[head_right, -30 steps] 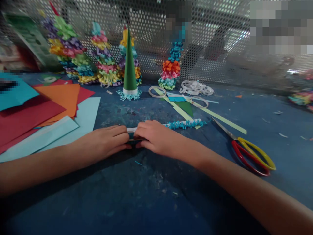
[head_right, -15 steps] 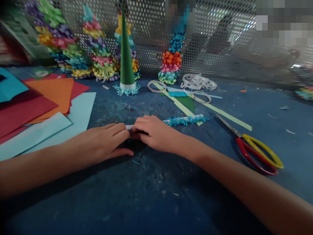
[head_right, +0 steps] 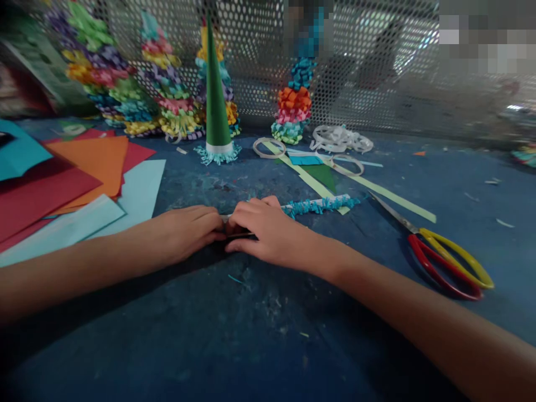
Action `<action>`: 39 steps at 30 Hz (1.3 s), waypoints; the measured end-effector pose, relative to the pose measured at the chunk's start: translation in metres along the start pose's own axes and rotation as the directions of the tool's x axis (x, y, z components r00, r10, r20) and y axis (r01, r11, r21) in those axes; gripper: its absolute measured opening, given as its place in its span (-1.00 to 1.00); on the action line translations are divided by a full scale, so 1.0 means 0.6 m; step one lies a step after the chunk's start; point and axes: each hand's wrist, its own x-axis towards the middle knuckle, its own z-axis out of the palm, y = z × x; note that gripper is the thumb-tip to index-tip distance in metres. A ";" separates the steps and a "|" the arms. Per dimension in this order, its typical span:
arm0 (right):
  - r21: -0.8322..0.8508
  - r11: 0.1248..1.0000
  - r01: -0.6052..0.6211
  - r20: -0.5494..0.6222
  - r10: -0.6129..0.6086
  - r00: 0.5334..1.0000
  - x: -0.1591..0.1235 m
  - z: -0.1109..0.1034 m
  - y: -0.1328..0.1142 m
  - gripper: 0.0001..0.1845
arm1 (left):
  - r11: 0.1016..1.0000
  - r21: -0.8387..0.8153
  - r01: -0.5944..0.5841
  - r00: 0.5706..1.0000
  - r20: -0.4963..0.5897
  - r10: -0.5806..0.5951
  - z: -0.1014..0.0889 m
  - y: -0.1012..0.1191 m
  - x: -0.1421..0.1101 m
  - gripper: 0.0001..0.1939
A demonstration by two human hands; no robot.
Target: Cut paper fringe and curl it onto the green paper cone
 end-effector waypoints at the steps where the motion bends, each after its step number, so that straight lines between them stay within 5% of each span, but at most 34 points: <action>1: -0.017 1.000 -0.007 -0.012 0.007 1.000 0.001 0.003 -0.001 -0.91 | 1.000 0.008 -0.004 0.999 -0.032 0.005 0.003 0.001 0.000 -0.80; 10: 0.003 0.995 -0.098 0.000 0.098 0.995 0.014 -0.002 -0.014 -0.90 | 0.995 0.077 0.058 0.949 -0.314 -0.031 0.007 0.009 -0.021 -0.53; 14: 0.025 0.987 -0.156 0.019 0.155 0.988 0.019 -0.008 -0.023 -0.89 | 0.997 0.064 -0.037 0.975 -0.218 0.051 -0.001 0.019 -0.025 -0.54; 20: -0.081 0.984 -0.156 0.012 0.158 0.987 0.016 -0.008 -0.027 -0.85 | 0.996 -0.089 -0.029 0.999 -0.031 0.026 -0.007 0.008 -0.007 -0.89; 31: -0.234 0.972 0.007 -0.130 -0.038 0.991 -0.002 0.005 -0.016 -0.80 | 0.986 -0.168 -0.004 0.989 -0.149 -0.021 0.001 -0.010 -0.007 -0.82; 35: -0.168 0.984 0.056 -0.099 -0.073 0.992 -0.005 0.001 -0.016 -0.77 | 0.935 -0.339 0.100 0.983 -0.109 -0.145 0.002 -0.011 -0.006 -0.88; 39: -0.176 0.982 0.064 -0.125 -0.086 0.988 0.000 0.007 -0.012 -0.85 | 0.922 -0.343 0.180 0.975 -0.065 -0.215 0.002 -0.015 0.001 -0.85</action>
